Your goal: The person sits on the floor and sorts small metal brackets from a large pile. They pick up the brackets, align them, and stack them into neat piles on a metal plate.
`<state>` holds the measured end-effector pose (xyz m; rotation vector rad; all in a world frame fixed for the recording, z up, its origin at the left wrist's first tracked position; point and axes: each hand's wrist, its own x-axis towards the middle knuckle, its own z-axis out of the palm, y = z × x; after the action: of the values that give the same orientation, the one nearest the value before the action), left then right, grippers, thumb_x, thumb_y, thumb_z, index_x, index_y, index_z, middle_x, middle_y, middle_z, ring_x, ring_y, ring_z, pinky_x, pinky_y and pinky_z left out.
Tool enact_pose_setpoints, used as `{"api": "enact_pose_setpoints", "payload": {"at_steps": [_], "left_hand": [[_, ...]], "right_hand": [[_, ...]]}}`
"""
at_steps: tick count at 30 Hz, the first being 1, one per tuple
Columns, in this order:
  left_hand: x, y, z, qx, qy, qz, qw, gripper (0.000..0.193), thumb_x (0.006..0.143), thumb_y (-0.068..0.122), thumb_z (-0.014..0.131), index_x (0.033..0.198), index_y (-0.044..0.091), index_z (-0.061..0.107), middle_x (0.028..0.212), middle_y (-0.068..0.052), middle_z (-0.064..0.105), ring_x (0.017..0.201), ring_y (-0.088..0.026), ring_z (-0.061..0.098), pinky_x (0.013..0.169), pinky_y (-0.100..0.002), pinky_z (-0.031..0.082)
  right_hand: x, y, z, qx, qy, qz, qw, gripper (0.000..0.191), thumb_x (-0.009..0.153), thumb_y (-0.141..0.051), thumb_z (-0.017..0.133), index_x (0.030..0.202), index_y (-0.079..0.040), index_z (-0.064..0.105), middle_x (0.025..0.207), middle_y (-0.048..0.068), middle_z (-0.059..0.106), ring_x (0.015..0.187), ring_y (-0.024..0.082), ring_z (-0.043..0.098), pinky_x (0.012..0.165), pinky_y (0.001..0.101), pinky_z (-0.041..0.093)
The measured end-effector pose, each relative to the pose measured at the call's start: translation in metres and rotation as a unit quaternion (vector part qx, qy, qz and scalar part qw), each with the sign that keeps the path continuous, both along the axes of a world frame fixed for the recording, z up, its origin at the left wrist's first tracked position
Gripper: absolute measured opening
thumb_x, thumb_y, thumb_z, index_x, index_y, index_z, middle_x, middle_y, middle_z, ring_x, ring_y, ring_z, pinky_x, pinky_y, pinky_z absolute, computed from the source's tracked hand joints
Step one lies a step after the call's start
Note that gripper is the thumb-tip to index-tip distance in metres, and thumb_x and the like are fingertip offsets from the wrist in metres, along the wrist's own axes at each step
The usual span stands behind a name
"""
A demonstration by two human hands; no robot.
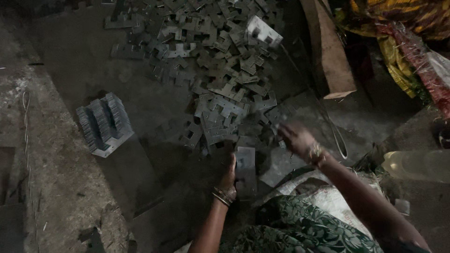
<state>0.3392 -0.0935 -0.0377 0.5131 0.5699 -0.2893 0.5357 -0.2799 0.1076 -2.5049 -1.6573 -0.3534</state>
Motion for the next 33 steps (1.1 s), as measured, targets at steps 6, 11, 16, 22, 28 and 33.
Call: {"api": "enact_pose_setpoints", "payload": {"at_steps": [6, 11, 16, 22, 28, 33], "left_hand": [[-0.005, -0.010, -0.026, 0.193, 0.066, -0.060, 0.977, 0.101, 0.088, 0.077, 0.045, 0.164, 0.017, 0.021, 0.171, -0.008, 0.013, 0.154, -0.027, 0.021, 0.112, -0.047, 0.035], [-0.013, -0.013, -0.022, 0.099, -0.058, 0.003, 0.993, 0.103, 0.092, 0.077, 0.050, 0.160, 0.002, 0.032, 0.166, -0.024, 0.030, 0.149, -0.039, 0.032, 0.116, -0.051, 0.035], [-0.005, -0.004, -0.010, 0.134, -0.020, -0.015, 0.991, 0.102, 0.090, 0.077, 0.047, 0.162, 0.008, 0.026, 0.168, -0.016, 0.026, 0.152, -0.031, 0.029, 0.119, -0.047, 0.032], [0.003, 0.001, -0.022, 0.174, -0.025, -0.014, 0.984, 0.102, 0.090, 0.077, 0.047, 0.162, 0.009, 0.024, 0.169, -0.012, 0.024, 0.154, -0.028, 0.027, 0.120, -0.045, 0.031], [-0.010, -0.003, -0.012, 0.201, -0.029, -0.025, 0.979, 0.102, 0.090, 0.077, 0.047, 0.163, 0.010, 0.023, 0.170, -0.008, 0.022, 0.155, -0.024, 0.025, 0.121, -0.043, 0.030], [-0.030, 0.003, 0.005, 0.126, 0.089, -0.033, 0.987, 0.098, 0.083, 0.072, 0.048, 0.161, 0.018, 0.026, 0.164, -0.006, 0.032, 0.148, -0.027, 0.036, 0.117, -0.049, 0.036]], "right_hand": [[0.091, 0.026, 0.001, -0.246, 0.039, -0.127, 0.960, 0.063, 0.083, -0.019, 0.063, 0.145, -0.021, 0.052, 0.145, 0.008, 0.055, 0.135, 0.031, 0.048, 0.111, 0.0492, 0.044], [0.099, 0.022, 0.020, -0.321, 0.082, -0.158, 0.930, 0.036, 0.089, -0.027, 0.067, 0.125, -0.031, 0.067, 0.130, 0.003, 0.063, 0.125, 0.028, 0.057, 0.100, 0.0420, 0.052], [0.041, 0.003, 0.034, -0.088, 0.082, -0.071, 0.990, 0.028, 0.089, -0.022, 0.067, 0.116, -0.027, 0.072, 0.125, 0.006, 0.064, 0.103, 0.025, 0.065, 0.078, 0.0375, 0.059], [0.002, 0.010, 0.008, -0.013, 0.091, -0.173, 0.981, 0.041, 0.092, -0.038, 0.070, 0.123, -0.011, 0.064, 0.116, 0.016, 0.070, 0.105, 0.034, 0.067, 0.085, 0.0476, 0.056], [0.029, 0.035, 0.002, -0.088, 0.282, -0.362, 0.884, 0.058, 0.084, -0.047, 0.079, 0.120, -0.004, 0.067, 0.113, 0.021, 0.071, 0.104, 0.040, 0.068, 0.086, 0.0498, 0.056], [0.034, 0.026, 0.021, 0.045, 0.426, -0.424, 0.798, 0.045, 0.083, -0.030, 0.079, 0.122, -0.009, 0.072, 0.113, 0.016, 0.077, 0.091, 0.031, 0.078, 0.078, 0.0460, 0.064]]}}
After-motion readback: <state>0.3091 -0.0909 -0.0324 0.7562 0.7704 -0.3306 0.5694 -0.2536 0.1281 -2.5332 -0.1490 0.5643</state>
